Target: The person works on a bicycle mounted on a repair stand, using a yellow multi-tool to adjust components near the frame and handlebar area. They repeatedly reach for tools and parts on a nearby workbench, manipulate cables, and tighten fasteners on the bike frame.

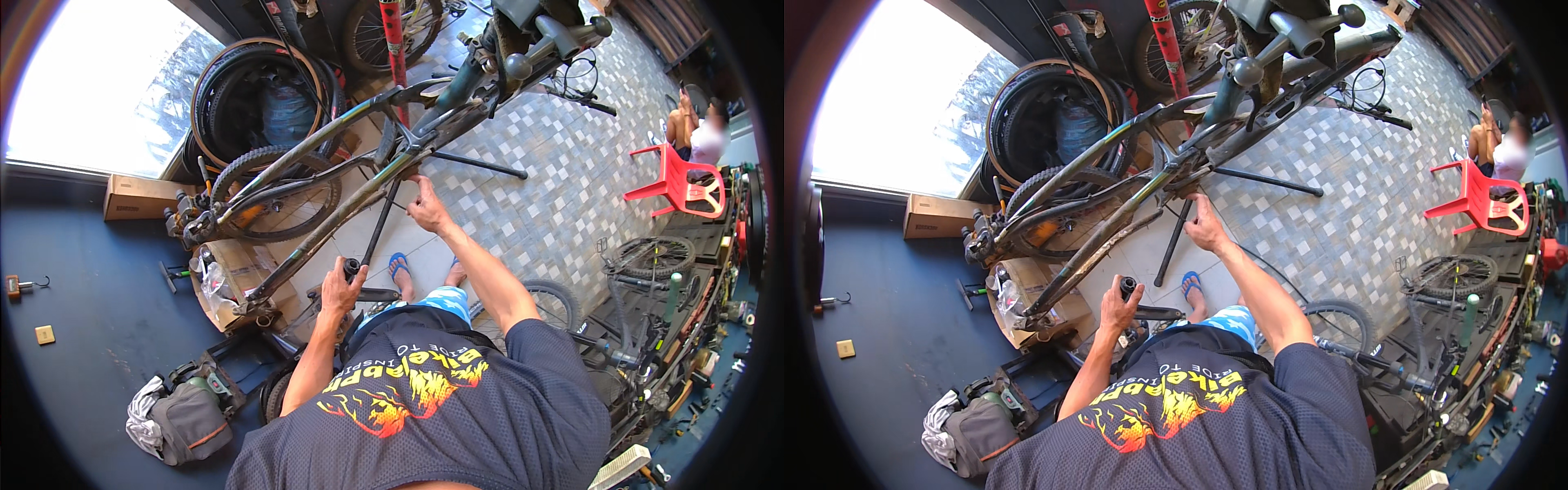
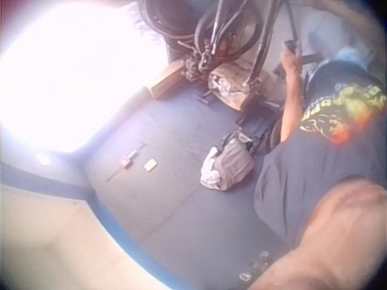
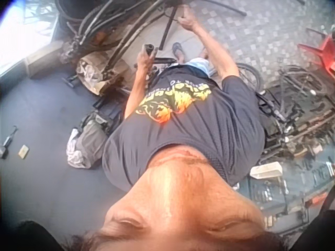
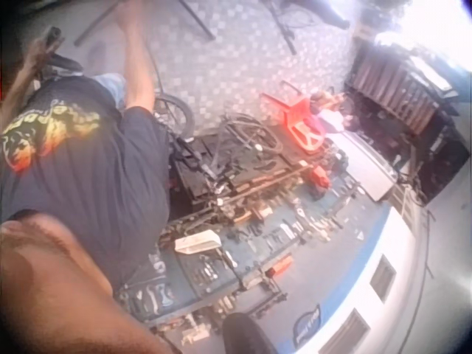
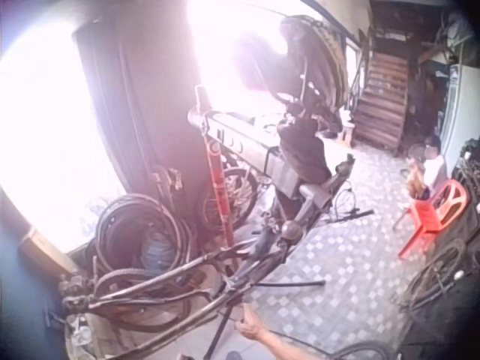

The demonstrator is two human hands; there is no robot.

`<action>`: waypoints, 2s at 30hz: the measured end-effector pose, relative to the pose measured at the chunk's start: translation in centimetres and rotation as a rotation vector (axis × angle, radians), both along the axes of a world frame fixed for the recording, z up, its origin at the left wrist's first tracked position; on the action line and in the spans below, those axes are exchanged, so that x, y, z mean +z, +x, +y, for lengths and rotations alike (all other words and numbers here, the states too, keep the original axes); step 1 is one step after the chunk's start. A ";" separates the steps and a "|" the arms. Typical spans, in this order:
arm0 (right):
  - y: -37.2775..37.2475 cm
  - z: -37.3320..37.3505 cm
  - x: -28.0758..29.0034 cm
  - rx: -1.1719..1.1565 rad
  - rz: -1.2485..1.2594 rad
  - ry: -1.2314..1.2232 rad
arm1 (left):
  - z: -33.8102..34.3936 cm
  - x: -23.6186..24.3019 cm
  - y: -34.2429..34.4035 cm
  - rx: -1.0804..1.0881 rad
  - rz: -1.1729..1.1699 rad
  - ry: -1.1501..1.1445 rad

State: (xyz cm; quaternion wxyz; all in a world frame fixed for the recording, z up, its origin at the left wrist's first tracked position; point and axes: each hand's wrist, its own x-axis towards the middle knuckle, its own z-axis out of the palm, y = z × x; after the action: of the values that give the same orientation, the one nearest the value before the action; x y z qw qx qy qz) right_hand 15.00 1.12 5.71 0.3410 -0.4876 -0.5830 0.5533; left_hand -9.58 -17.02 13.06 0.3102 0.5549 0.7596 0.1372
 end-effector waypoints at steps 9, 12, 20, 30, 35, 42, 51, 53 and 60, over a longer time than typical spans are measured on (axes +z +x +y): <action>-1.6 -0.5 -0.7 -0.261 0.891 -0.576 | 0.3 0.5 0.2 -0.079 0.018 -0.030; -2.0 -1.2 -1.0 -0.177 0.120 -0.085 | 0.6 0.4 0.6 -0.101 -0.012 0.001; -1.0 -1.8 1.7 -0.091 0.338 -0.342 | 2.7 1.9 3.0 -0.133 -0.115 0.099; 7.3 -9.3 6.0 0.277 0.082 -0.334 | 6.7 6.3 6.7 -0.267 -0.437 0.384; 6.5 -12.6 13.7 0.162 -0.028 -0.037 | 7.9 8.3 8.2 -0.363 -0.502 0.370; 4.4 -15.4 20.3 -0.002 -0.433 0.249 | 7.3 5.7 9.8 -0.811 -0.265 0.446; 7.6 -31.5 18.0 -0.638 -0.559 0.088 | 2.9 1.7 15.4 -1.125 -0.169 0.278; 9.3 -37.1 17.9 -0.826 -0.612 -0.042 | 1.7 1.4 17.2 -1.205 -0.143 0.169; 11.4 -61.4 14.8 -1.559 -0.675 -0.121 | -4.6 -0.1 22.2 -1.511 -0.114 0.144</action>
State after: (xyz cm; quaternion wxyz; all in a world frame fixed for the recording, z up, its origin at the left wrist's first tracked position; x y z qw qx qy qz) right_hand 26.43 -60.26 20.52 0.4058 -0.9059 -0.1205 0.0156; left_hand 12.63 -21.62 13.00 0.3218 0.9350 0.1448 -0.0348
